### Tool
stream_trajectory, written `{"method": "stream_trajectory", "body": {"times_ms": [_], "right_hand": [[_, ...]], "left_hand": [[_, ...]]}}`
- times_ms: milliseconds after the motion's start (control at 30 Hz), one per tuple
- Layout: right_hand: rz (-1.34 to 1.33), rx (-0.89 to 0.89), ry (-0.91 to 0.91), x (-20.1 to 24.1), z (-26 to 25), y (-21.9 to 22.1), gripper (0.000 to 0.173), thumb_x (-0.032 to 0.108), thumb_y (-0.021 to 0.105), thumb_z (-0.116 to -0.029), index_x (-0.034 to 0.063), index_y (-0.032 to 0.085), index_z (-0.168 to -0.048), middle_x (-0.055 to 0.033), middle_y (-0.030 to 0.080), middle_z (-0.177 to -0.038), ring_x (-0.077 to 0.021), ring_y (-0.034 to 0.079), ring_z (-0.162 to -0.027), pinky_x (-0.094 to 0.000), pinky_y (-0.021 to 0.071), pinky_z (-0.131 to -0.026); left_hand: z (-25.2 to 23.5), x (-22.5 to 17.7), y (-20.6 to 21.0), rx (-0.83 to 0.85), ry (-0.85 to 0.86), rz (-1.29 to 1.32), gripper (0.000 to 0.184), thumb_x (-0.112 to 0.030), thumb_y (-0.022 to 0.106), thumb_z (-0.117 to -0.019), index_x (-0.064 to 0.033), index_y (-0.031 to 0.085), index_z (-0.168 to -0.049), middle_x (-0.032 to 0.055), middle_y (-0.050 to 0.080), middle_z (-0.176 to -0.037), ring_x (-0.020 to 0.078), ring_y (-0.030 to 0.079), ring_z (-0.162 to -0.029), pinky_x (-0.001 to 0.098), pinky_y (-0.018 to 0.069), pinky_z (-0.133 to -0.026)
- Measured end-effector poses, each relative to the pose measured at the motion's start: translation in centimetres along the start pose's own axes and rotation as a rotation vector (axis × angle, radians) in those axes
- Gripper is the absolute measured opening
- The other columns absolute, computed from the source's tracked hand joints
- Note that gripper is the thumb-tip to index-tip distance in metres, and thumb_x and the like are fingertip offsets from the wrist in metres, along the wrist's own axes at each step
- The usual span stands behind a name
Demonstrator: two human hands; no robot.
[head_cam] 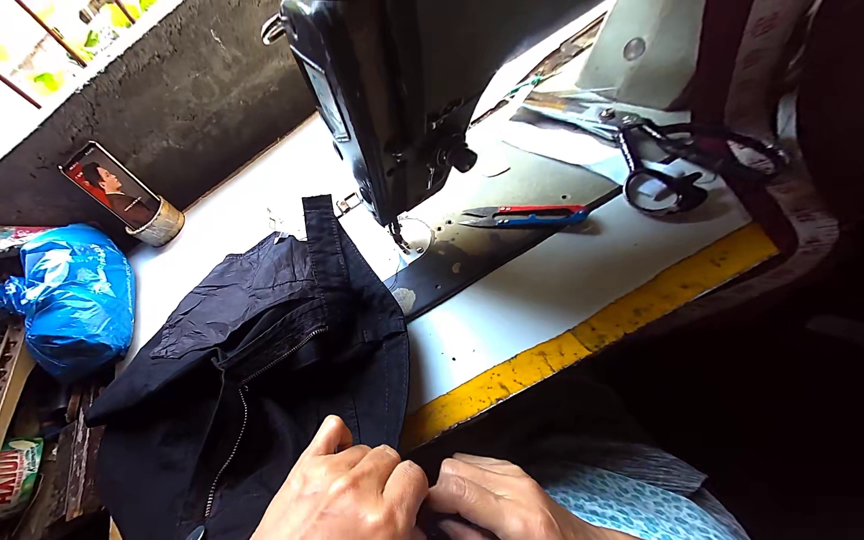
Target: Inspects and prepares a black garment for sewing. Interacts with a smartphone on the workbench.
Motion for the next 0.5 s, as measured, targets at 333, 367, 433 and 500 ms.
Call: {"method": "stream_trajectory", "body": {"times_ms": [333, 367, 433, 500], "right_hand": [[0.114, -0.003, 0.102, -0.5, 0.0, -0.1, 0.011, 0.015, 0.055, -0.0986, 0.0057, 0.061, -0.099, -0.0092, 0.063, -0.081, -0.0182, 0.062, -0.070, -0.0267, 0.0485, -0.060], [0.090, -0.015, 0.107, -0.6, -0.1, -0.1, 0.011, 0.013, 0.054, -0.0983, 0.0052, 0.062, -0.099, -0.0098, 0.064, -0.082, -0.0181, 0.063, -0.071, -0.0266, 0.0493, -0.061], [0.071, -0.037, 0.100, -0.6, -0.5, -0.1, 0.011, 0.012, 0.053, -0.0976, 0.0050, 0.061, -0.098, -0.0096, 0.063, -0.081, -0.0170, 0.062, -0.071, -0.0255, 0.0489, -0.061], [0.093, -0.057, 0.061, -0.5, -1.3, -0.3, 0.011, 0.012, 0.051, -0.0973, 0.0058, 0.060, -0.097, -0.0087, 0.062, -0.080, -0.0161, 0.061, -0.070, -0.0245, 0.0478, -0.060]], "left_hand": [[-1.2, 1.3, 1.0, 0.069, -0.024, -0.054, 0.026, -0.035, 0.077, -0.0806, -0.0129, 0.069, -0.092, 0.0030, 0.066, -0.071, 0.0195, 0.064, -0.062, 0.0378, 0.0447, -0.064], [-1.0, 1.8, 0.8, 0.106, -0.034, -0.070, 0.033, -0.040, 0.078, -0.0782, -0.0137, 0.071, -0.096, 0.0052, 0.065, -0.076, 0.0230, 0.064, -0.065, 0.0399, 0.0468, -0.061], [-0.6, 2.9, 0.4, 0.094, -0.020, -0.120, 0.041, -0.051, 0.076, -0.0731, -0.0196, 0.072, -0.098, 0.0087, 0.063, -0.091, 0.0279, 0.064, -0.077, 0.0416, 0.0487, -0.059], [-0.2, 3.5, -0.4, 0.040, 0.036, -0.184, 0.038, -0.058, 0.070, -0.0763, -0.0259, 0.069, -0.097, 0.0086, 0.063, -0.128, 0.0295, 0.060, -0.116, 0.0464, 0.0487, -0.083]]}}
Point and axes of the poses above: each hand's wrist, its own z-axis away from the middle knuckle, its own y-axis out of the palm, x = y × z, the point moved 6 cm from there along -z, towards the middle knuckle
